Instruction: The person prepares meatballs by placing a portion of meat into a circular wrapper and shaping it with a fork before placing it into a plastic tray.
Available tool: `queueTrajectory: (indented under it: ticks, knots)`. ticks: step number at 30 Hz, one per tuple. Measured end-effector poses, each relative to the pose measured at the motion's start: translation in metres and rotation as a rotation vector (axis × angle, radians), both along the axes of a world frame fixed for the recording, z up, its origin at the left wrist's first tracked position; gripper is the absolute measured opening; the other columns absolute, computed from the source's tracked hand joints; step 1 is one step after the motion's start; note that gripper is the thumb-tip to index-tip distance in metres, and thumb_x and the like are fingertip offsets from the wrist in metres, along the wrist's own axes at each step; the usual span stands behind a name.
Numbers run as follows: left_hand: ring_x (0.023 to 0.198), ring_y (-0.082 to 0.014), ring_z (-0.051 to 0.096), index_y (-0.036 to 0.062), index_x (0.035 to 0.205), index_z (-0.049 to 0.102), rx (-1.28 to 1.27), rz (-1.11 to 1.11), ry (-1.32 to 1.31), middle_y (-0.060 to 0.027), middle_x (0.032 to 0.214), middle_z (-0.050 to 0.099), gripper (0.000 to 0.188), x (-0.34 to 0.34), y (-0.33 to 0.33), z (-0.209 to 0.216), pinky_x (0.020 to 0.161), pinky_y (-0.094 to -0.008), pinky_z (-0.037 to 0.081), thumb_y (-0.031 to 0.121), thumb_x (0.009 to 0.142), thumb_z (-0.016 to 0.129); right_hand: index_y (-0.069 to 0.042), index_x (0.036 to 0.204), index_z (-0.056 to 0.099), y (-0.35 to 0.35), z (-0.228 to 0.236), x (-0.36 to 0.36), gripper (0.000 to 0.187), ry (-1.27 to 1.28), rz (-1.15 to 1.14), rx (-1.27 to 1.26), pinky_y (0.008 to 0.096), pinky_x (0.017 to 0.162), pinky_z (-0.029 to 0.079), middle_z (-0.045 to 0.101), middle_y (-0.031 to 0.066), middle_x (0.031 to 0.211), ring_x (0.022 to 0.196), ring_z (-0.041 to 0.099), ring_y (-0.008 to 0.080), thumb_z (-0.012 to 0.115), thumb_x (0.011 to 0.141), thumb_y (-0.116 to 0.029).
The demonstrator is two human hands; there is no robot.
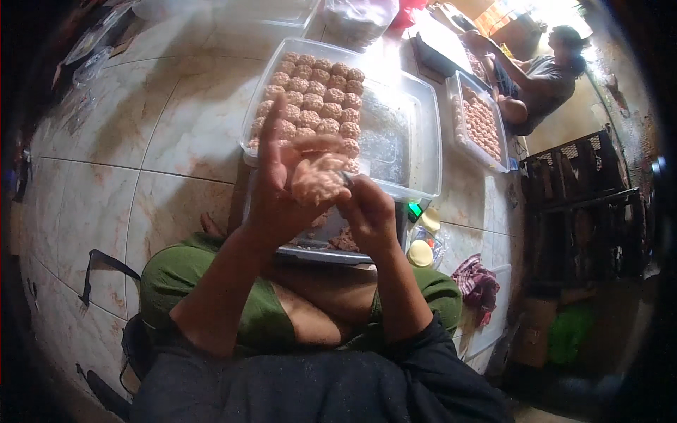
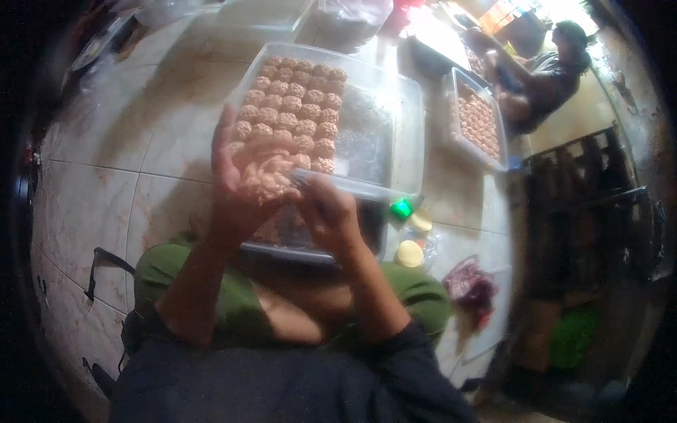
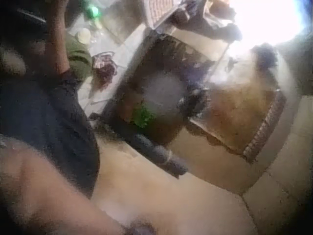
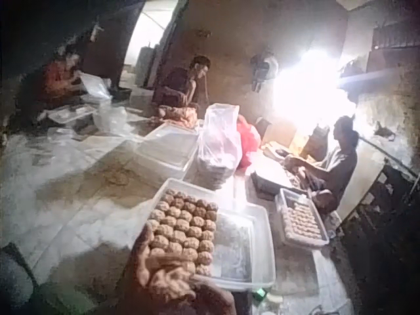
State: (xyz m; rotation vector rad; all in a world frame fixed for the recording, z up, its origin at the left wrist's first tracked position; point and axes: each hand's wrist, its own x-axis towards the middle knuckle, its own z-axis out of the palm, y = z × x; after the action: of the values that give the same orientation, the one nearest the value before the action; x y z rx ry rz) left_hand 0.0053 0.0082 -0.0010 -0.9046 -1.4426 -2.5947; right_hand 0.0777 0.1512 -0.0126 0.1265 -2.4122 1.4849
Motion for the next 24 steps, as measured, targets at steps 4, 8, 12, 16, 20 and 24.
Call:
queueTrajectory:
  ticks: [4, 8, 12, 16, 20, 24]
  knots:
    - [0.092, -0.0151, 0.057, 0.0067, 0.146, 0.015, -0.232, 0.1, 0.169, -0.0172, 0.14, 0.036, 0.11, -0.004, -0.009, -0.005, 0.076, -0.028, 0.051, 0.027, 0.064, 0.086, -0.002, 0.086, 0.056, -0.022, 0.011, 0.009, 0.017, 0.019, -0.106, -0.013, 0.0215, 0.06, 0.041, 0.056, 0.0043, 0.079, 0.07, 0.051, 0.0069, 0.052, 0.096, -0.015]
    - [0.083, -0.0133, 0.054, 0.0033, 0.144, 0.016, -0.171, 0.121, 0.12, -0.0133, 0.132, 0.044, 0.112, 0.008, -0.004, -0.01, 0.072, -0.0264, 0.05, 0.031, 0.062, 0.087, -0.002, 0.088, 0.056, -0.046, -0.004, 0.015, 0.01, 0.078, 0.047, -0.268, 0.0221, 0.062, 0.042, 0.057, 0.0092, 0.089, 0.077, 0.052, 0.0077, 0.051, 0.092, -0.01]
    - [0.076, -0.0117, 0.05, 0.0004, 0.142, 0.02, -0.257, 0.307, 0.103, -0.005, 0.089, 0.051, 0.109, 0.009, 0.002, -0.009, 0.072, -0.0265, 0.045, 0.051, 0.067, 0.079, -0.002, 0.093, 0.057, -0.043, 0.009, 0.006, 0.006, 0.034, 0.026, -0.071, 0.0319, 0.061, 0.048, 0.06, 0.0133, 0.079, 0.066, 0.06, 0.0228, 0.052, 0.09, -0.003]
    - [0.082, -0.0127, 0.048, -0.0022, 0.142, 0.02, -0.264, 0.352, 0.135, -0.006, 0.098, 0.047, 0.102, 0.004, 0.002, -0.008, 0.078, -0.0288, 0.044, 0.048, 0.073, 0.076, 0.002, 0.1, 0.057, -0.038, 0.014, 0.013, 0.017, -0.179, -0.048, -0.235, 0.0273, 0.066, 0.047, 0.06, 0.0045, 0.08, 0.068, 0.055, 0.0166, 0.053, 0.089, -0.01]
    - [0.087, -0.0171, 0.051, -0.0005, 0.145, 0.013, -0.388, 0.329, 0.308, -0.015, 0.115, 0.045, 0.116, 0.002, -0.002, -0.018, 0.073, -0.0263, 0.047, 0.044, 0.064, 0.083, 0.002, 0.098, 0.057, -0.035, 0.001, 0.004, 0.011, 0.068, 0.05, -0.096, 0.0302, 0.066, 0.049, 0.062, 0.0129, 0.076, 0.068, 0.061, 0.02, 0.054, 0.089, -0.005]
    - [0.1, -0.0249, 0.054, 0.0048, 0.147, 0.001, -0.115, 0.218, 0.235, -0.0196, 0.129, 0.038, 0.117, 0.003, 0.005, 0.002, 0.08, -0.0322, 0.049, 0.034, 0.069, 0.083, 0.0, 0.094, 0.055, -0.025, 0.007, 0.006, 0.008, -0.078, 0.034, -0.221, 0.0345, 0.065, 0.048, 0.062, 0.0177, 0.077, 0.069, 0.063, 0.0276, 0.054, 0.089, -0.007]
